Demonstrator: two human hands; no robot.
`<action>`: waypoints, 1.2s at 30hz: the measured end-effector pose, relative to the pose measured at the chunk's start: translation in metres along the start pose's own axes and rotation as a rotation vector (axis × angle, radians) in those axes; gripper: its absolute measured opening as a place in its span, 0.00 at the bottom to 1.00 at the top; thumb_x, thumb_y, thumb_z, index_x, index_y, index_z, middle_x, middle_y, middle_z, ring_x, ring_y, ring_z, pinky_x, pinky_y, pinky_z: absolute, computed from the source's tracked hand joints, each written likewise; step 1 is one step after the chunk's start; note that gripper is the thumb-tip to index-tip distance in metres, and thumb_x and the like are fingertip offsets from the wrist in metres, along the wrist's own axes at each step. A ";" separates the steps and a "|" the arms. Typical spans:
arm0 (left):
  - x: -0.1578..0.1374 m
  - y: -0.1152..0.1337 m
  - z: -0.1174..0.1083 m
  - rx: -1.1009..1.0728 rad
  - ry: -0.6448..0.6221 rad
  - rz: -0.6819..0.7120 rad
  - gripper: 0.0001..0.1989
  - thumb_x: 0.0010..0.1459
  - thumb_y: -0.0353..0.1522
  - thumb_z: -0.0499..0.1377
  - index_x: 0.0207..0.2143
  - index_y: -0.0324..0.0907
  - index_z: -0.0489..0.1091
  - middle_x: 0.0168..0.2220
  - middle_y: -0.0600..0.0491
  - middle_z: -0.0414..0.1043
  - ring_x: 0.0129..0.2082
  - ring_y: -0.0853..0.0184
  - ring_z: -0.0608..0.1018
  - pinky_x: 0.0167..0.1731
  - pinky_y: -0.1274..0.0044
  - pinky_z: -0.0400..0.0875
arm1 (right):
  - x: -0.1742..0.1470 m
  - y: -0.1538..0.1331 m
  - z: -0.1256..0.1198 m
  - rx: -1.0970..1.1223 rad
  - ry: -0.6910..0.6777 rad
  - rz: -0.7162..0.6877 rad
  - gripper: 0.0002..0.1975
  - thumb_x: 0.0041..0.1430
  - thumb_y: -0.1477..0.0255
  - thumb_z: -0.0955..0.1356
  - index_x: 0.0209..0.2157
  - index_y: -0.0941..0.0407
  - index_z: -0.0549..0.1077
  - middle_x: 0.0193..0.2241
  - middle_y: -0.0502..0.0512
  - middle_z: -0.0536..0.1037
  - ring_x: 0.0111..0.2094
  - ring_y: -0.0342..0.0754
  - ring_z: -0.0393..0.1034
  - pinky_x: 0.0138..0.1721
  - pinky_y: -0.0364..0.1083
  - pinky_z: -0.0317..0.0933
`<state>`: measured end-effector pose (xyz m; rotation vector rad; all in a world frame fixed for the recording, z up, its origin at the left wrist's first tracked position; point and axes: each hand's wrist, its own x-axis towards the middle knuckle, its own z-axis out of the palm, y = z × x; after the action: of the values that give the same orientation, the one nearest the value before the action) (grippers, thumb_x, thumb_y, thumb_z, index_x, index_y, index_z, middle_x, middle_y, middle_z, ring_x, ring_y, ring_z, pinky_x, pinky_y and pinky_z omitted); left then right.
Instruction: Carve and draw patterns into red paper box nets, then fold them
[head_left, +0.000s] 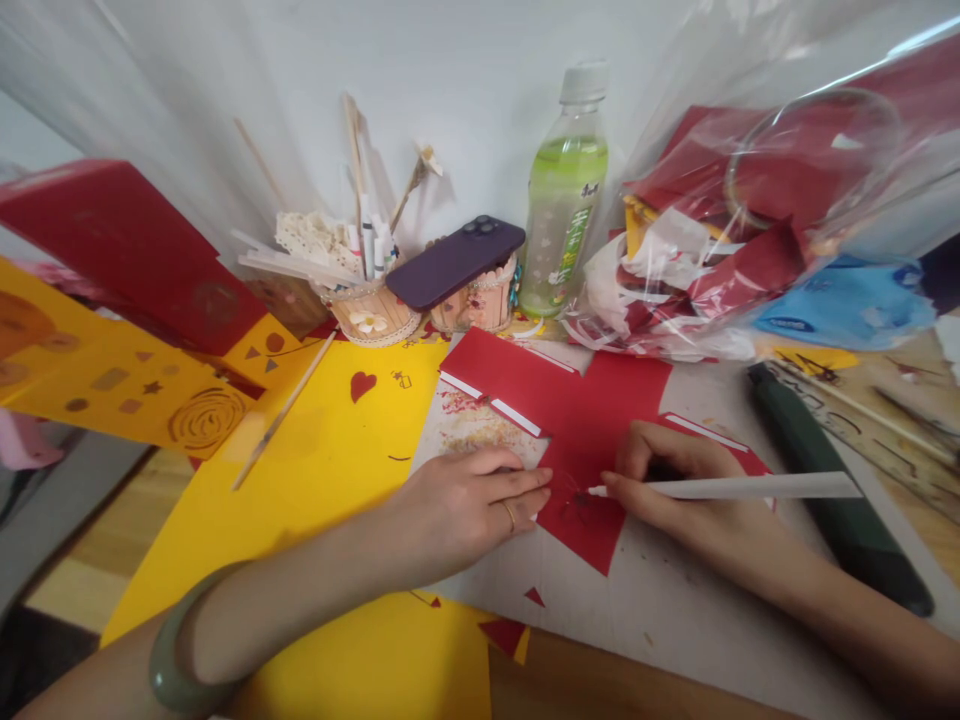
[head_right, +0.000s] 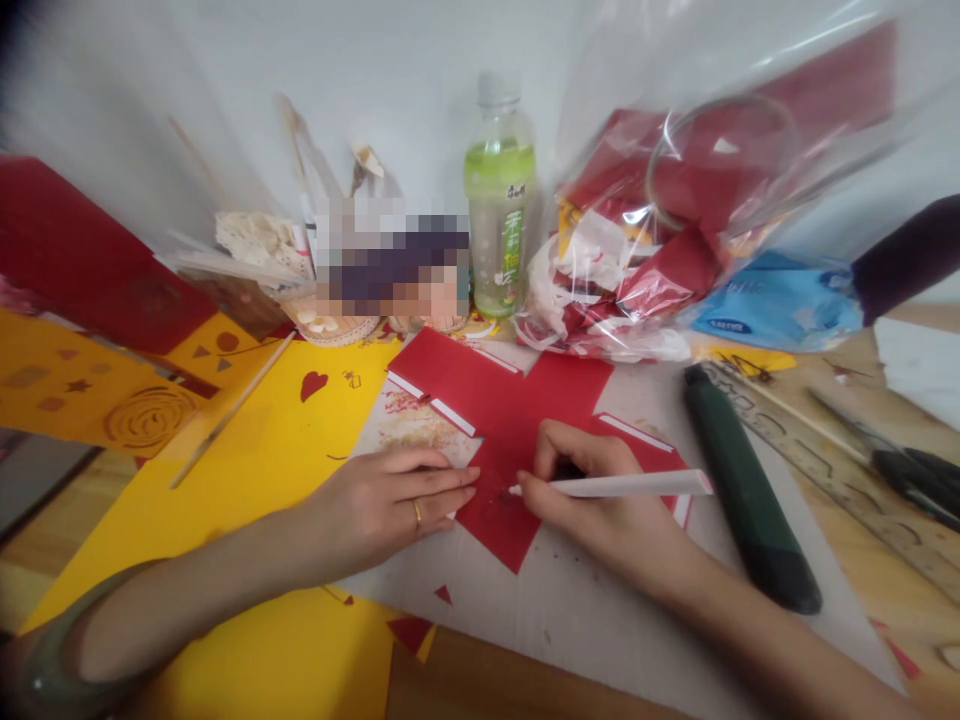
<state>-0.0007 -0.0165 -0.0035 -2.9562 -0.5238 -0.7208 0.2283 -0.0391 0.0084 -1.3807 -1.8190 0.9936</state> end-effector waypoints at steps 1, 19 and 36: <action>0.000 0.000 0.000 -0.002 0.003 -0.001 0.10 0.63 0.30 0.53 0.42 0.37 0.72 0.45 0.53 0.75 0.42 0.67 0.74 0.40 0.76 0.74 | 0.000 -0.001 0.000 0.007 0.041 0.002 0.13 0.51 0.71 0.66 0.18 0.54 0.60 0.16 0.47 0.65 0.20 0.41 0.57 0.20 0.41 0.52; -0.004 -0.002 0.005 0.014 -0.003 0.020 0.11 0.64 0.31 0.51 0.42 0.38 0.72 0.45 0.52 0.74 0.43 0.68 0.74 0.42 0.77 0.72 | -0.006 -0.007 -0.012 0.035 0.048 0.062 0.14 0.52 0.68 0.68 0.20 0.54 0.59 0.17 0.45 0.63 0.19 0.41 0.55 0.18 0.41 0.49; -0.004 -0.002 0.004 0.009 0.003 0.019 0.10 0.63 0.31 0.52 0.42 0.37 0.72 0.45 0.52 0.75 0.42 0.67 0.74 0.42 0.76 0.73 | -0.007 0.001 -0.002 -0.047 -0.027 0.058 0.12 0.54 0.68 0.66 0.21 0.54 0.59 0.18 0.46 0.64 0.21 0.42 0.56 0.21 0.41 0.52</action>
<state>-0.0026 -0.0157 -0.0083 -2.9468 -0.4965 -0.7194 0.2319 -0.0454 0.0084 -1.4621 -1.8424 1.0093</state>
